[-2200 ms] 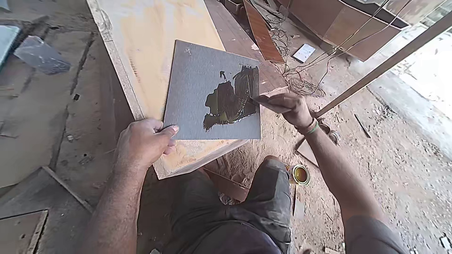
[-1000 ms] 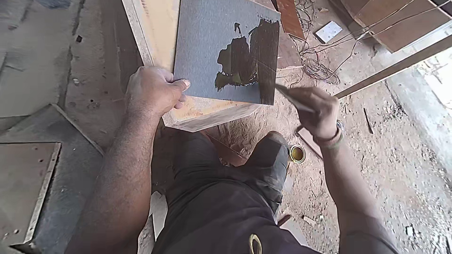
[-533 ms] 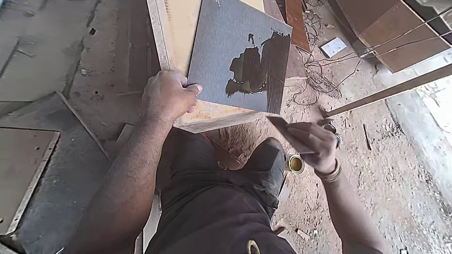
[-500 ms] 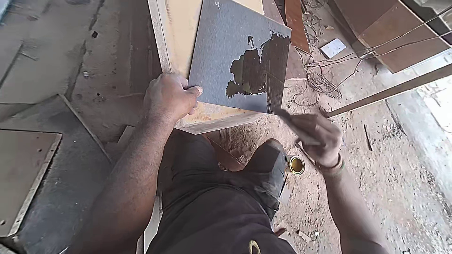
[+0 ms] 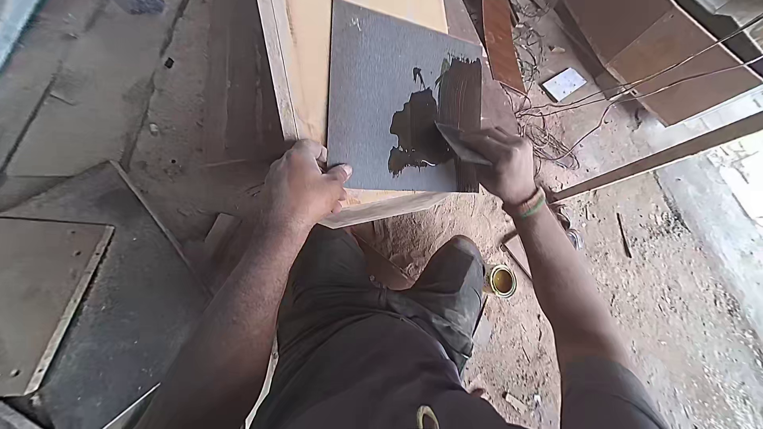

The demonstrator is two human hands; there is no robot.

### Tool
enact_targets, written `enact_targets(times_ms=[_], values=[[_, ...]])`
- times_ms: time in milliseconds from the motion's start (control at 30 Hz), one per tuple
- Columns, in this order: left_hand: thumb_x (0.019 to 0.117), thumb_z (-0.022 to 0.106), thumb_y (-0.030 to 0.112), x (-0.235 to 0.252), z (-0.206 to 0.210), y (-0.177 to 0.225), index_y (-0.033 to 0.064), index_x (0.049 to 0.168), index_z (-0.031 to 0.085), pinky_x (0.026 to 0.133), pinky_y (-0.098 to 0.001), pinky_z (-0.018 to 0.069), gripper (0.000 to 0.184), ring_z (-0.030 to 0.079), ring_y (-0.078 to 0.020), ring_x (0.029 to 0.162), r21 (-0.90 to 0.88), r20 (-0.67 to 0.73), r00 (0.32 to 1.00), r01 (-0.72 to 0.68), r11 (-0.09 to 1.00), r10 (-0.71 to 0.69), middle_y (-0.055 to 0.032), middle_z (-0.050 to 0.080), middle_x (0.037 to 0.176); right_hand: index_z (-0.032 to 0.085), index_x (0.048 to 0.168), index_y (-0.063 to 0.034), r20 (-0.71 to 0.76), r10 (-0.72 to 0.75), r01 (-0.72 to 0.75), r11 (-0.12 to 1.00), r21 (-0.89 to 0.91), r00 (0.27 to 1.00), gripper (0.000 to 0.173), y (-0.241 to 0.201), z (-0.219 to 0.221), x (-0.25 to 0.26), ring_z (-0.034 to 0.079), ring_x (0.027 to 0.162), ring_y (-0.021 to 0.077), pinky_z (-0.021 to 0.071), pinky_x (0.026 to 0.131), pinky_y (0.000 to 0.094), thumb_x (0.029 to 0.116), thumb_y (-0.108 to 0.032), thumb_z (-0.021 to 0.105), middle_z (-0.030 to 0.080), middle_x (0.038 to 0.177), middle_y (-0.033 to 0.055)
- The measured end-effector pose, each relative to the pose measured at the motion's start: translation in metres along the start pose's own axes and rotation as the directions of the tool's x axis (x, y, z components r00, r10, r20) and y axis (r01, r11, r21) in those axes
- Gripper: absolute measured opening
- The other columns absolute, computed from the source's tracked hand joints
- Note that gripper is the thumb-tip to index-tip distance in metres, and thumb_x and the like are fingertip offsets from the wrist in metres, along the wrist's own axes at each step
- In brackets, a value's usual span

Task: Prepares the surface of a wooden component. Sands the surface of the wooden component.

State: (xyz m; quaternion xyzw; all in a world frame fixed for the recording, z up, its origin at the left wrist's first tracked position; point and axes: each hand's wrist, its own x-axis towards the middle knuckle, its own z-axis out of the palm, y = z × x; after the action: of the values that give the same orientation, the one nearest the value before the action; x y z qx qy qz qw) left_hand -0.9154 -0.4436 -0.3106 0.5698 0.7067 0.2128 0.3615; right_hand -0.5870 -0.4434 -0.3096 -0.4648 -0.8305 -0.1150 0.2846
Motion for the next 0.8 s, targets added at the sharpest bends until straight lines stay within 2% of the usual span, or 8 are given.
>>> enact_targets(times_ms=[67,133,233,300,367,467,567,800], values=[[0.0986,0.07,0.032,-0.001,-0.001,-0.002,0.0071,0.123,0.057,0.058,-0.0436,0.0639,0.037,0.072,-0.022,0.06,-0.007,-0.007,1.0,-0.012,1.0,0.012,-0.0106,0.073,0.086,0.078,0.105,-0.006,0.01,-0.046,0.046,0.997,0.057,0.999,0.022,-0.024,-0.009,-0.04,0.073,0.103,0.027,0.0612,0.084,0.0424,0.0902,-0.007,0.062,0.077,0.111,0.01],[0.0984,0.07,0.033,-0.002,-0.001,-0.001,0.0073,0.121,0.058,0.057,-0.0438,0.0633,0.036,0.072,-0.0221,0.059,-0.01,-0.015,1.0,-0.025,1.0,0.025,-0.0102,0.073,0.085,0.078,0.103,-0.0049,0.0,-0.032,0.032,0.996,0.087,0.999,0.022,-0.035,-0.018,-0.062,0.073,0.101,0.0255,0.0611,0.083,0.0394,0.0898,-0.005,0.061,0.077,0.109,0.0106],[0.0983,0.071,0.032,-0.005,-0.001,0.0,0.0072,0.124,0.056,0.056,-0.0415,0.0634,0.038,0.072,-0.0208,0.059,-0.025,-0.006,1.0,-0.017,1.0,0.017,-0.0102,0.073,0.086,0.078,0.103,-0.0039,-0.054,0.039,-0.032,0.991,0.128,0.998,0.02,-0.037,-0.024,-0.055,0.074,0.096,0.0243,0.0616,0.08,0.0406,0.092,-0.006,0.061,0.077,0.105,0.0116],[0.0981,0.071,0.029,-0.01,0.001,0.001,0.007,0.128,0.053,0.055,-0.0382,0.0636,0.041,0.071,-0.0197,0.058,-0.074,0.014,1.0,0.01,0.997,-0.009,-0.0112,0.071,0.089,0.078,0.106,-0.0056,-0.047,0.137,-0.133,0.988,0.073,0.989,0.018,-0.034,-0.027,-0.039,0.074,0.094,0.0246,0.0609,0.079,0.0433,0.0949,-0.009,0.064,0.077,0.107,0.0106],[0.0991,0.07,0.026,-0.02,0.006,-0.002,0.007,0.128,0.054,0.051,-0.0332,0.0612,0.039,0.07,-0.0171,0.055,-0.139,0.054,0.998,0.022,0.99,-0.015,-0.0102,0.072,0.083,0.078,0.108,-0.0074,-0.005,0.197,-0.197,0.98,0.038,0.98,0.018,-0.032,-0.024,-0.034,0.074,0.091,0.026,0.0597,0.076,0.0464,0.0944,-0.01,0.066,0.077,0.107,0.0099],[0.102,0.065,0.021,-0.035,0.013,-0.011,0.0067,0.112,0.06,0.042,-0.0248,0.0535,0.018,0.066,-0.0136,0.047,-0.312,0.161,0.986,0.01,0.95,0.043,-0.007,0.072,0.069,0.078,0.107,-0.0074,0.001,0.166,-0.166,0.986,0.012,0.986,0.022,-0.034,-0.02,-0.05,0.074,0.092,0.0264,0.0604,0.074,0.0451,0.0928,-0.012,0.062,0.077,0.105,0.0099],[0.104,0.06,0.013,-0.055,0.03,-0.019,0.0032,0.103,0.061,0.041,-0.022,0.0525,0.01,0.066,-0.0136,0.046,-0.498,0.256,0.964,0.068,0.865,0.071,-0.0092,0.072,0.067,0.079,0.102,-0.0054,-0.043,0.126,-0.125,0.992,0.02,0.991,0.021,-0.048,-0.021,-0.083,0.074,0.092,0.0252,0.0604,0.075,0.0399,0.0906,-0.008,0.062,0.077,0.105,0.011],[0.1039,0.056,0.008,-0.069,0.063,-0.036,0.0011,0.099,0.064,0.041,-0.0242,0.0552,0.011,0.066,-0.0142,0.046,-0.706,0.13,0.986,0.015,0.708,0.109,-0.0081,0.07,0.064,0.078,0.103,-0.0051,-0.121,0.187,-0.19,0.982,-0.013,0.975,0.02,-0.085,-0.009,-0.122,0.074,0.093,0.0244,0.0609,0.076,0.0385,0.0904,-0.01,0.063,0.077,0.106,0.0112]])
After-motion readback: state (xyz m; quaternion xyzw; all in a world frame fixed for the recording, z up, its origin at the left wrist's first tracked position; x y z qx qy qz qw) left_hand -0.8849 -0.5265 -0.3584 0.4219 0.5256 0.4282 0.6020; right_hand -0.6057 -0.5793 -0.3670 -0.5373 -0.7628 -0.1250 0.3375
